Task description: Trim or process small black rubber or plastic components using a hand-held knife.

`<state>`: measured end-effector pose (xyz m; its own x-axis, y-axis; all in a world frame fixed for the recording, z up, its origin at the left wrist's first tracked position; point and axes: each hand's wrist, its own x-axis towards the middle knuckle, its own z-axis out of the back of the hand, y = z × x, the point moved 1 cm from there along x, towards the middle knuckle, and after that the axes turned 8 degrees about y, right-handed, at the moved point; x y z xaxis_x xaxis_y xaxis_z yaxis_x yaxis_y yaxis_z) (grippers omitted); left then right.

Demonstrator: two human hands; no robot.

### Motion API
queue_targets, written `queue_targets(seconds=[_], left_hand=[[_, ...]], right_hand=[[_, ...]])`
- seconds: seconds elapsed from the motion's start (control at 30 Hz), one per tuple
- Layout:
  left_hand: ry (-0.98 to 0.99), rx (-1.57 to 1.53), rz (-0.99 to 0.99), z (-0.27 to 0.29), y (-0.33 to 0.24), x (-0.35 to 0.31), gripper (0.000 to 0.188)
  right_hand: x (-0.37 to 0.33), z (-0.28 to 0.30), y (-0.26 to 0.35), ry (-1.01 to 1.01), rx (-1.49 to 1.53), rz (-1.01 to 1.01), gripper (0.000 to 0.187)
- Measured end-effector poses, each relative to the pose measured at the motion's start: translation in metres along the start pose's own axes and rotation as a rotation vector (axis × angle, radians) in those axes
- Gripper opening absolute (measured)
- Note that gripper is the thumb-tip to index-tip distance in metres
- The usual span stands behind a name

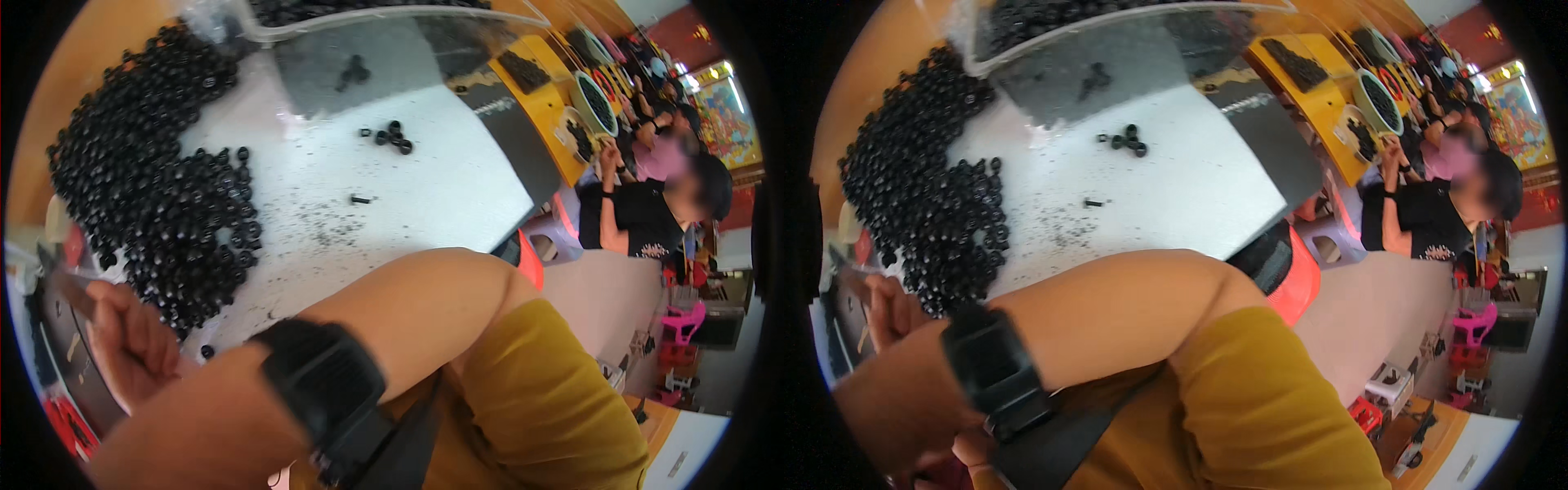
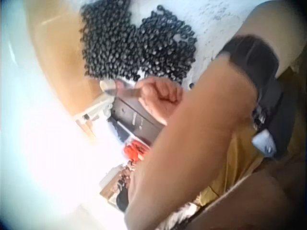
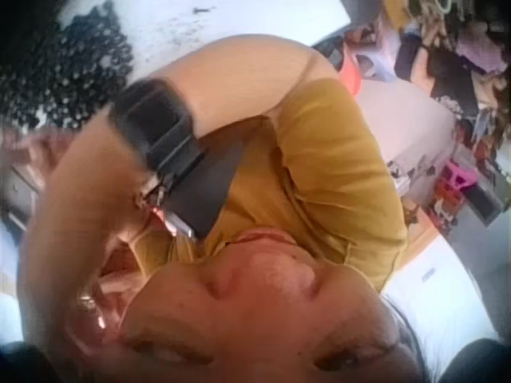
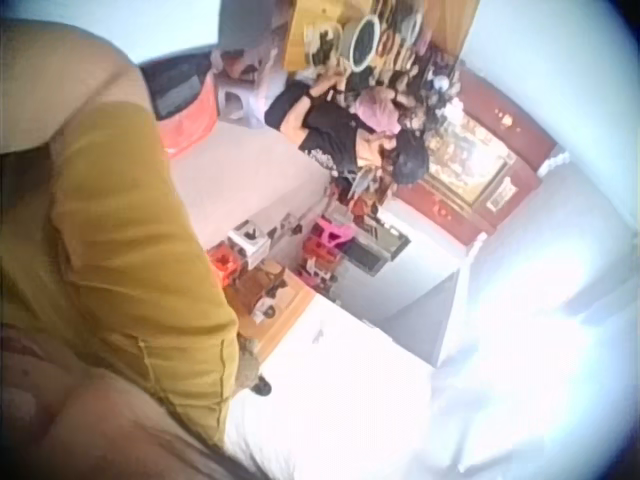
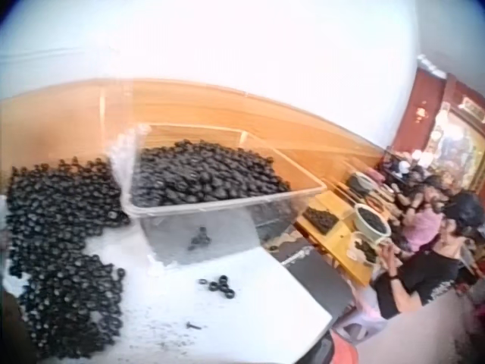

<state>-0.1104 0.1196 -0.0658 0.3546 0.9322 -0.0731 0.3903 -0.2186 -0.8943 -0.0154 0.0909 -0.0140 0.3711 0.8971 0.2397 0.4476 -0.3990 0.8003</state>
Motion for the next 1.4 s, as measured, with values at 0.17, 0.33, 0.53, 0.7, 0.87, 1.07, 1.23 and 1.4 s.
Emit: queue_targets(seconds=[0.17, 0.33, 0.53, 0.7, 0.87, 1.07, 1.23, 1.4], left_hand=[[-0.128, 0.008, -0.059, -0.014, 0.022, 0.019, 0.018], [-0.015, -0.12, -0.031, -0.013, -0.004, 0.012, 0.016], [0.071, -0.117, -0.043, -0.007, -0.003, 0.015, 0.015], [0.067, -0.11, -0.005, -0.007, -0.002, 0.019, 0.016], [0.08, -0.08, -0.002, -0.006, -0.002, 0.016, 0.017], [0.156, 0.035, 0.04, -0.004, 0.002, 0.014, 0.017], [0.221, 0.078, 0.04, -0.003, 0.0, 0.012, 0.013], [0.271, 0.128, 0.042, -0.008, -0.004, 0.008, 0.008]], right_hand=[[0.053, 0.06, 0.011, 1.095, -0.248, -0.504, 0.015], [0.081, 0.118, 0.0, 0.608, -0.863, -0.054, 0.013], [0.093, 0.143, -0.03, 0.647, -1.593, 0.178, 0.014], [0.099, 0.153, -0.039, 0.714, -1.594, 0.079, 0.014], [0.1, 0.154, -0.027, 0.772, -1.392, 0.107, 0.011], [0.082, 0.132, -0.017, 0.674, -0.732, -0.337, 0.007], [0.062, 0.11, 0.001, 0.636, -0.207, -0.447, 0.014], [0.055, 0.109, -0.001, 0.677, -0.103, -0.453, 0.017]])
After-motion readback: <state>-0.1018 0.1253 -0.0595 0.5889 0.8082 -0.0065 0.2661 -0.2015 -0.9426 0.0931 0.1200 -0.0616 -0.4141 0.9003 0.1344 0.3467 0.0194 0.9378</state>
